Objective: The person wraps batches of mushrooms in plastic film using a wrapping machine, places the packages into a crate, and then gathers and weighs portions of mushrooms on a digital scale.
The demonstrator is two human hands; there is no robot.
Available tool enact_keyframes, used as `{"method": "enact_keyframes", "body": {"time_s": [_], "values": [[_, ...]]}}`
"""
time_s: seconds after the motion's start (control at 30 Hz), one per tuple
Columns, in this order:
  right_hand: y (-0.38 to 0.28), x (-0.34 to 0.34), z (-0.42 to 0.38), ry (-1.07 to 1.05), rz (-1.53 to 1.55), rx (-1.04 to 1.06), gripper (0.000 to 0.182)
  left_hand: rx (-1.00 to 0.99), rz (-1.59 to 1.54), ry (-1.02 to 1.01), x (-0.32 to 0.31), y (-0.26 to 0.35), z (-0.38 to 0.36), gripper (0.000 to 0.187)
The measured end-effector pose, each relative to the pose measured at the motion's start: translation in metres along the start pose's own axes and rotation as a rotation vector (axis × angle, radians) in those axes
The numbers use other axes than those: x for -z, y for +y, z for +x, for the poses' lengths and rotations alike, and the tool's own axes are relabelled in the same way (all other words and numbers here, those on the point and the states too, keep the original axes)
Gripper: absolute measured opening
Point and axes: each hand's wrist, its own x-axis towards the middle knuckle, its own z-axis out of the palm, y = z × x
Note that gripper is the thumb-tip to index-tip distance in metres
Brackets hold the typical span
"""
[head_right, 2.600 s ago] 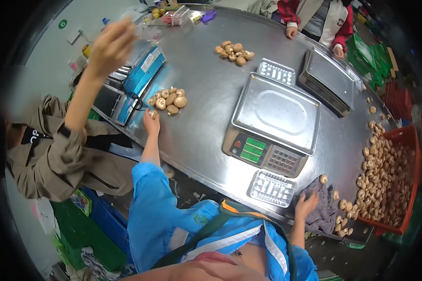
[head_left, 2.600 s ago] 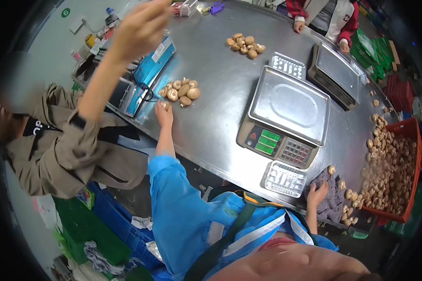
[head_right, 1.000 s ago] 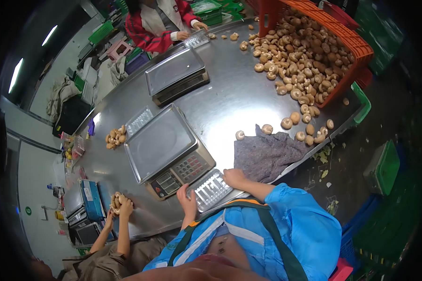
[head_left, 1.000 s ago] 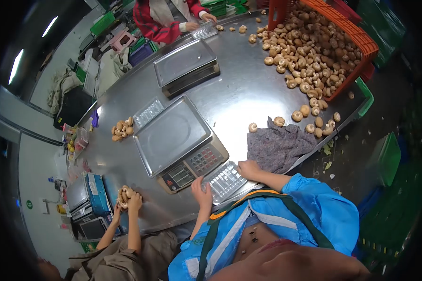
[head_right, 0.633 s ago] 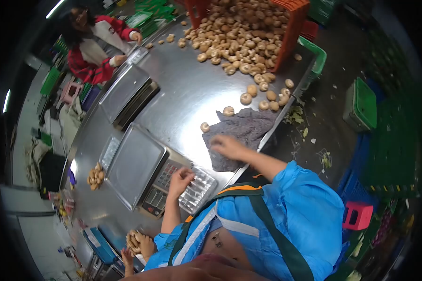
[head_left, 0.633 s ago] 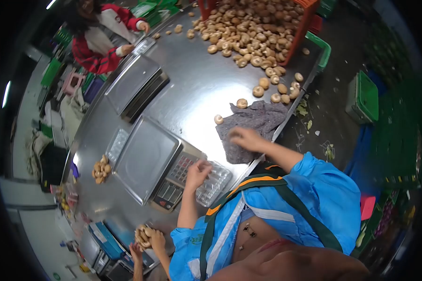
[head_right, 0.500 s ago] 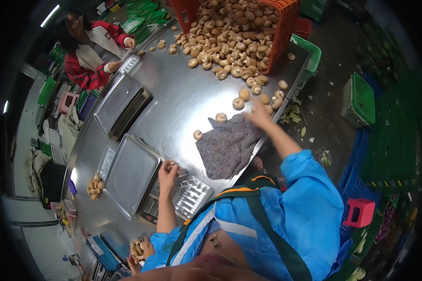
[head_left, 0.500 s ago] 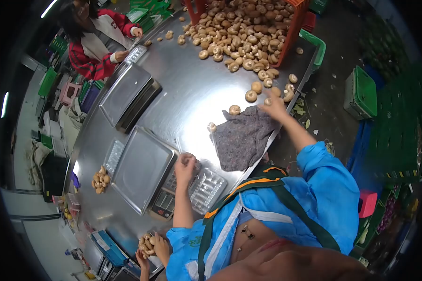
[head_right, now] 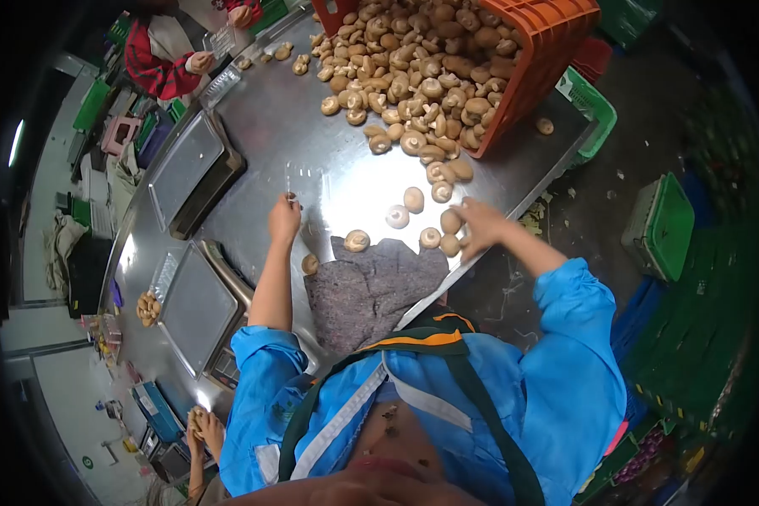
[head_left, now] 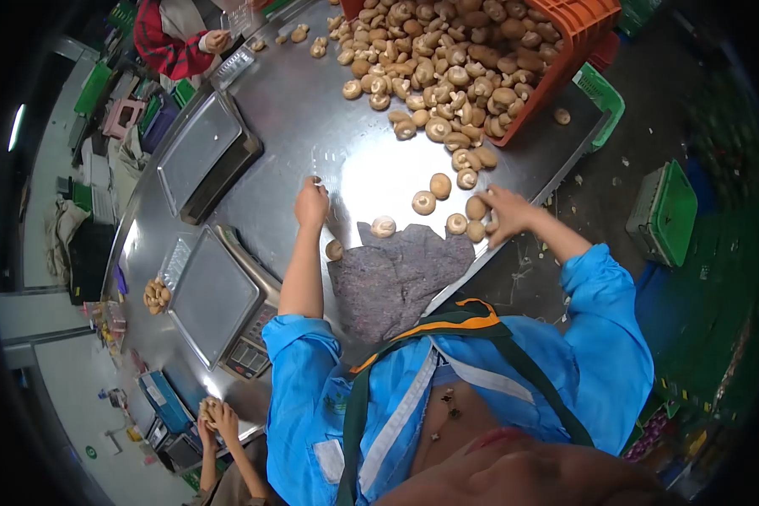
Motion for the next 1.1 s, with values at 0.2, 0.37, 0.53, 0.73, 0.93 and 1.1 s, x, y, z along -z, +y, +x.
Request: {"method": "enact_keyframes", "body": {"time_s": [0.2, 0.37, 0.53, 0.73, 0.93, 1.1], "values": [[0.015, -0.022, 0.009, 0.158, 0.061, -0.023, 0.103, 0.041, -0.173, -0.173, -0.052, 0.034, -0.05, 0.028], [-0.006, -0.01, 0.078, 0.404, 0.286, -0.21, 0.091, 0.227, -0.476, -0.156, -0.135, 0.086, -0.076, 0.029], [-0.015, 0.011, 0.103, 0.676, 0.533, -0.231, 0.085, 0.156, -0.584, -0.068, -0.102, 0.158, -0.061, 0.031], [0.01, -0.052, 0.073, 1.009, 0.466, -0.37, 0.07, 0.282, -0.9, -0.007, -0.138, 0.151, -0.082, 0.029], [0.034, -0.034, 0.117, 1.068, 0.782, -0.519, 0.062, 0.493, -1.593, -0.141, -0.178, 0.226, -0.03, 0.052], [0.028, -0.04, 0.113, 1.015, 0.885, -0.451, 0.061, 0.58, -2.161, -0.562, -0.18, 0.227, 0.001, 0.067]]}}
